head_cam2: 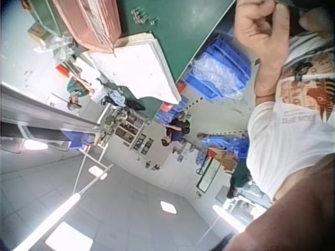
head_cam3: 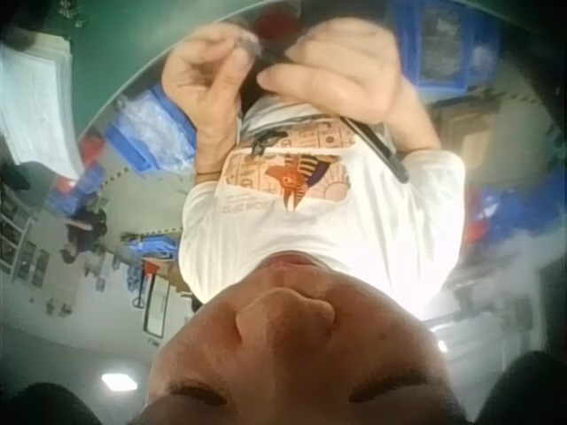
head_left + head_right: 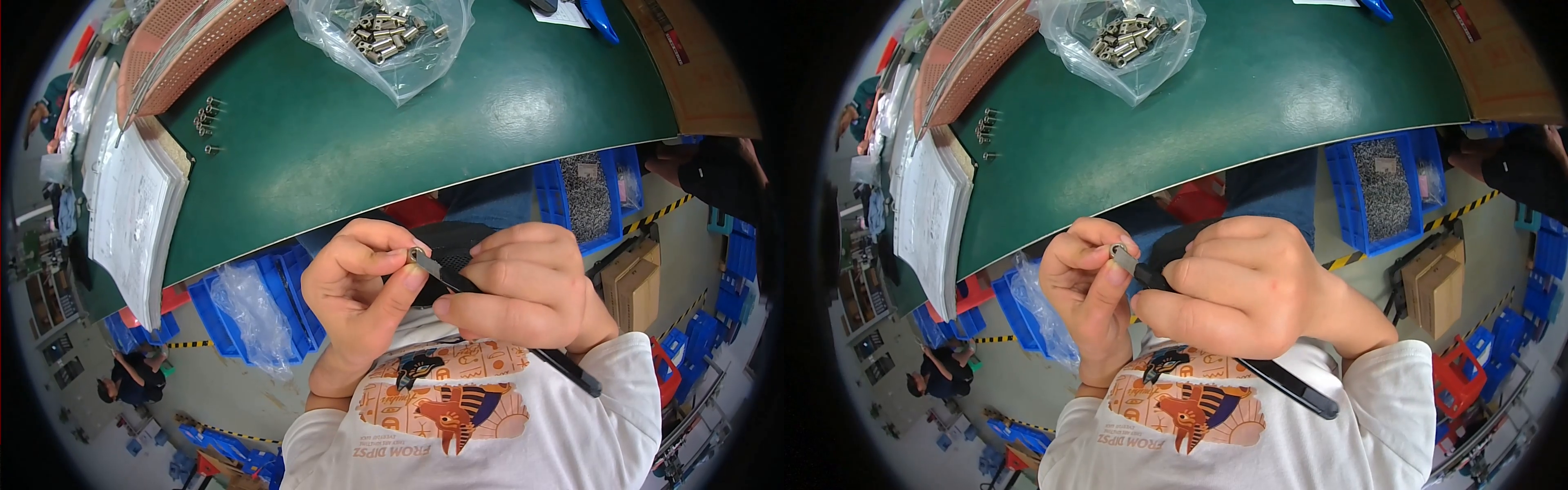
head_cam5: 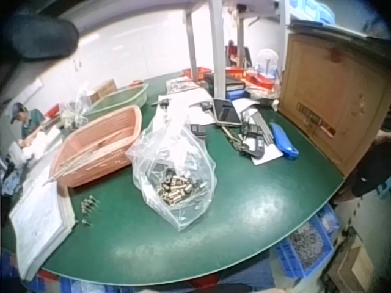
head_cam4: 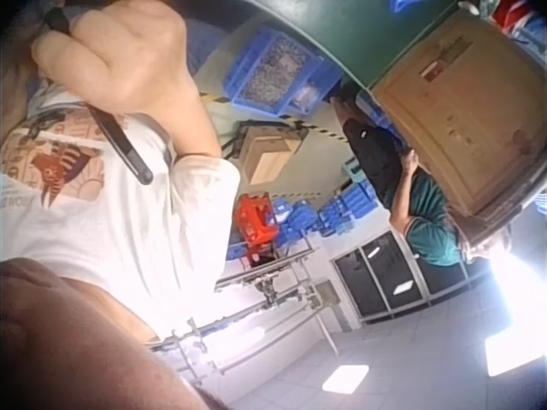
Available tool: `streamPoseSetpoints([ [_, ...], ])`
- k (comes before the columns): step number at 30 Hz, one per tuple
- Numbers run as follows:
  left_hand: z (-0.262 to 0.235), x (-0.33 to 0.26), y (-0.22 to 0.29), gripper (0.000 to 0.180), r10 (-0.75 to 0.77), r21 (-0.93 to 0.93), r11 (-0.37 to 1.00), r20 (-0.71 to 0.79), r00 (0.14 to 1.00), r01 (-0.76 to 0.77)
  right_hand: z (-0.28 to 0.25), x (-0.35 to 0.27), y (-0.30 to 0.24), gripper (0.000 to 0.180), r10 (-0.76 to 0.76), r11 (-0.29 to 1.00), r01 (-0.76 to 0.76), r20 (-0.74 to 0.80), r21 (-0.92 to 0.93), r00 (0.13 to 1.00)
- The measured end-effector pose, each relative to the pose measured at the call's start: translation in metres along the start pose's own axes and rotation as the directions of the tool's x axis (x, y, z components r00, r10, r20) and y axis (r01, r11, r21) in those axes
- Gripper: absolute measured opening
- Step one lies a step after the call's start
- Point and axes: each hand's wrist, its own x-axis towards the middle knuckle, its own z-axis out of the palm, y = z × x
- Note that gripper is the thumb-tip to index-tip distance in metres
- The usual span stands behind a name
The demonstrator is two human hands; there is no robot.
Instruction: Using a small blade to clean or deburr metal cylindrical components at a factory workstation.
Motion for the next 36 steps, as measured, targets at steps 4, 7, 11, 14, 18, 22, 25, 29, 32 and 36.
streamPoseSetpoints([
  [4, 0.0002, -0.0023, 0.0025, 0.016, -0.019, 0.011, 1.000, -0.007, 1.000, 0.019, 0.0000, 0.0021, 0.0002, 0.026, -0.005, 0.994, 0.004, -0.013, -0.105, 1.000],
  [7, 0.0005, -0.0001, 0.0010, 0.016, -0.024, -0.009, 1.000, 0.008, 1.000, 0.024, -0.0007, -0.0007, 0.0010, 0.025, -0.018, 0.999, 0.018, -0.014, 0.038, 1.000],
  [11, 0.0017, -0.0004, 0.0009, 0.016, -0.030, -0.041, 0.999, 0.006, 1.000, 0.030, -0.0039, -0.0006, 0.0019, 0.024, 0.023, 0.996, -0.024, 0.019, 0.084, 1.000],
  [14, 0.0018, -0.0002, 0.0006, 0.015, -0.023, -0.051, 0.998, 0.018, 1.000, 0.024, -0.0019, -0.0009, 0.0014, 0.024, 0.027, 0.996, -0.026, -0.009, 0.084, 1.000],
  [18, 0.0014, -0.0003, -0.0001, 0.016, -0.022, -0.043, 0.999, 0.010, 1.000, 0.022, -0.0025, -0.0006, -0.0001, 0.026, 0.011, 1.000, -0.011, 0.006, 0.021, 1.000],
  [22, -0.0007, -0.0025, -0.0002, 0.016, -0.029, 0.006, 1.000, -0.010, 1.000, 0.029, 0.0008, 0.0006, -0.0020, 0.026, -0.003, 0.987, 0.002, -0.005, -0.164, 1.000],
  [25, -0.0008, -0.0020, -0.0007, 0.016, -0.011, 0.000, 1.000, -0.007, 1.000, 0.011, -0.0039, 0.0012, -0.0005, 0.026, 0.023, 0.999, -0.023, 0.004, -0.040, 1.000],
  [29, 0.0006, -0.0008, -0.0001, 0.016, -0.026, -0.024, 0.999, 0.000, 1.000, 0.026, -0.0006, -0.0009, 0.0005, 0.027, 0.020, 0.999, -0.018, -0.034, 0.048, 0.999],
  [32, 0.0000, -0.0012, -0.0012, 0.016, -0.012, -0.026, 1.000, -0.001, 1.000, 0.012, -0.0005, -0.0008, 0.0007, 0.027, 0.031, 0.998, -0.030, -0.009, 0.058, 0.999],
  [36, -0.0004, -0.0013, -0.0016, 0.015, 0.000, -0.028, 1.000, 0.011, 1.000, 0.000, 0.0011, -0.0013, 0.0008, 0.027, 0.029, 0.998, -0.028, -0.015, 0.057, 0.999],
])
